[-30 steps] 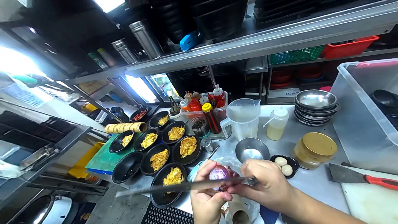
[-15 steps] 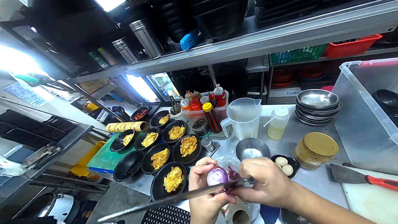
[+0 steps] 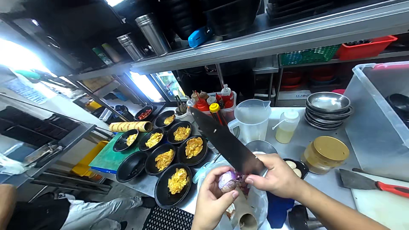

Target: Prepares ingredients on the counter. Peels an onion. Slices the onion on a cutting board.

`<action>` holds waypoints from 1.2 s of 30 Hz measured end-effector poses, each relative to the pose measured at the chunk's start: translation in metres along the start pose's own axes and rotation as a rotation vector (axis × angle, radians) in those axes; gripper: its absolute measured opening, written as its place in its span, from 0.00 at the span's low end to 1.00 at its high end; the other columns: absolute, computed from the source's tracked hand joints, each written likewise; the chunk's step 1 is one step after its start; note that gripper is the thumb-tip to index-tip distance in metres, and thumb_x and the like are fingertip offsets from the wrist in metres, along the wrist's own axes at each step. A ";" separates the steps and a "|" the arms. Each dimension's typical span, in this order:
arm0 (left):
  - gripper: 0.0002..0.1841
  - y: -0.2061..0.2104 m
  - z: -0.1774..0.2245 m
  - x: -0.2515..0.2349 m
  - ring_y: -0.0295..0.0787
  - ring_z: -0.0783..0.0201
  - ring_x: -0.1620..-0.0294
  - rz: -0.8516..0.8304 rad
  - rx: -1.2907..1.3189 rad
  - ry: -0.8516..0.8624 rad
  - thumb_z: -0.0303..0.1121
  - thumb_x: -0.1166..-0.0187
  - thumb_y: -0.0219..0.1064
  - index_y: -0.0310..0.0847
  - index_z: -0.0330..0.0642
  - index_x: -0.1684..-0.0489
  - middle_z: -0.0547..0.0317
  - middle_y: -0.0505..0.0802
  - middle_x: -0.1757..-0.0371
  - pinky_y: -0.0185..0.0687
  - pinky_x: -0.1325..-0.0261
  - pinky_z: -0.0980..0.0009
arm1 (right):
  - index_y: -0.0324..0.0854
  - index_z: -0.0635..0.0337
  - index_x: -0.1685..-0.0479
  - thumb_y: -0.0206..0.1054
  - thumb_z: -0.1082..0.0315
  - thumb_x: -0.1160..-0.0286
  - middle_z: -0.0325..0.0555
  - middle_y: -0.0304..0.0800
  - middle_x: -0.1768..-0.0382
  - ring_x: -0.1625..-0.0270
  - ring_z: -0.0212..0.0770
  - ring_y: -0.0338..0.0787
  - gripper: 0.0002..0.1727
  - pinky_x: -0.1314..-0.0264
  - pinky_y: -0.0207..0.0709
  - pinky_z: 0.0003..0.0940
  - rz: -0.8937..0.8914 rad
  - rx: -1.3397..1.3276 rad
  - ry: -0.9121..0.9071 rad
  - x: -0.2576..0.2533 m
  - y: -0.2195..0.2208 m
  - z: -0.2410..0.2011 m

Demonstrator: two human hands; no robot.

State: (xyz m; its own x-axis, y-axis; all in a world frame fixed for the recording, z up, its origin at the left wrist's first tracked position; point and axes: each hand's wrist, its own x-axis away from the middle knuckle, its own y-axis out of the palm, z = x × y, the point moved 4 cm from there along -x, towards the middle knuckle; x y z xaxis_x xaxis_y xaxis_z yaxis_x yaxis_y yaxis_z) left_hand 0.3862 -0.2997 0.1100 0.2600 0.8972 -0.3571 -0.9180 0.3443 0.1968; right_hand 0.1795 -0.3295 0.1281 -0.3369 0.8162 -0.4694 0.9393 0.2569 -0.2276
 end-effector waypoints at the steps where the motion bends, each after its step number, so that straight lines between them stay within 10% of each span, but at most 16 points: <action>1: 0.30 -0.001 0.000 0.000 0.92 0.60 0.46 0.033 -0.024 -0.003 0.24 0.37 0.82 0.76 0.37 0.33 0.48 0.89 0.40 0.92 0.41 0.64 | 0.89 0.52 0.63 0.76 0.50 0.27 0.31 0.92 0.66 0.59 0.23 0.91 0.15 0.56 0.87 0.25 -0.022 -0.016 0.006 0.002 0.001 0.000; 7: 0.29 -0.006 -0.005 0.002 0.87 0.59 0.40 0.161 -0.353 0.006 0.38 0.39 0.86 0.86 0.44 0.35 0.52 0.87 0.38 0.90 0.41 0.66 | 0.89 0.53 0.63 0.77 0.51 0.27 0.31 0.92 0.68 0.63 0.23 0.90 0.14 0.60 0.86 0.24 -0.040 -0.070 0.019 0.010 0.002 0.005; 12: 0.31 -0.008 -0.013 0.004 0.88 0.67 0.62 0.256 -0.437 -0.097 0.53 0.47 0.89 0.85 0.43 0.52 0.56 0.88 0.51 0.88 0.64 0.74 | 0.90 0.51 0.62 0.76 0.48 0.28 0.29 0.93 0.66 0.60 0.21 0.90 0.15 0.57 0.86 0.23 -0.001 -0.043 0.048 0.013 -0.002 0.007; 17: 0.39 -0.002 -0.012 0.004 0.89 0.60 0.42 -0.058 -0.217 -0.099 0.45 0.38 0.86 0.78 0.42 0.25 0.52 0.90 0.40 0.90 0.41 0.64 | 0.92 0.45 0.61 0.75 0.49 0.27 0.27 0.94 0.65 0.62 0.23 0.91 0.12 0.58 0.87 0.26 0.074 -0.033 0.150 0.009 -0.009 0.012; 21: 0.32 -0.006 -0.013 0.007 0.85 0.52 0.32 -0.146 -0.162 -0.121 0.30 0.34 0.82 0.79 0.38 0.26 0.45 0.83 0.29 0.88 0.33 0.57 | 0.92 0.43 0.62 0.76 0.47 0.30 0.29 0.93 0.70 0.72 0.26 0.88 0.12 0.69 0.84 0.27 0.129 -0.063 0.245 0.007 -0.015 0.017; 28: 0.29 -0.014 -0.017 0.011 0.89 0.62 0.73 0.065 -0.086 -0.268 0.29 0.36 0.84 0.77 0.34 0.37 0.43 0.91 0.50 0.87 0.78 0.71 | 0.92 0.43 0.63 0.77 0.46 0.31 0.27 0.92 0.69 0.70 0.23 0.88 0.13 0.67 0.84 0.24 0.110 -0.063 0.202 0.013 -0.015 0.012; 32: 0.37 -0.017 -0.023 0.014 0.85 0.67 0.72 0.124 -0.032 -0.336 0.39 0.45 0.89 0.73 0.41 0.37 0.49 0.90 0.53 0.80 0.77 0.76 | 0.92 0.42 0.63 0.76 0.44 0.31 0.26 0.93 0.69 0.70 0.23 0.88 0.14 0.67 0.85 0.25 0.118 -0.025 0.222 0.014 -0.018 0.014; 36: 0.32 -0.021 -0.027 0.020 0.88 0.63 0.62 0.018 0.345 -0.388 0.49 0.19 0.70 0.71 0.42 0.19 0.41 0.88 0.40 0.86 0.64 0.71 | 0.92 0.42 0.62 0.76 0.43 0.30 0.27 0.93 0.69 0.71 0.24 0.88 0.15 0.69 0.84 0.25 0.122 -0.027 0.227 0.016 -0.018 0.017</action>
State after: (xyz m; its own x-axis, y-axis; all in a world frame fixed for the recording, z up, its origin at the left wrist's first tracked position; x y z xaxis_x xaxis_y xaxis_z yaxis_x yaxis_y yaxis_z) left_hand 0.4022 -0.2966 0.0743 0.3971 0.9178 0.0009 -0.7880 0.3404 0.5129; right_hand 0.1561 -0.3301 0.1102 -0.2002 0.9365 -0.2877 0.9746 0.1602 -0.1566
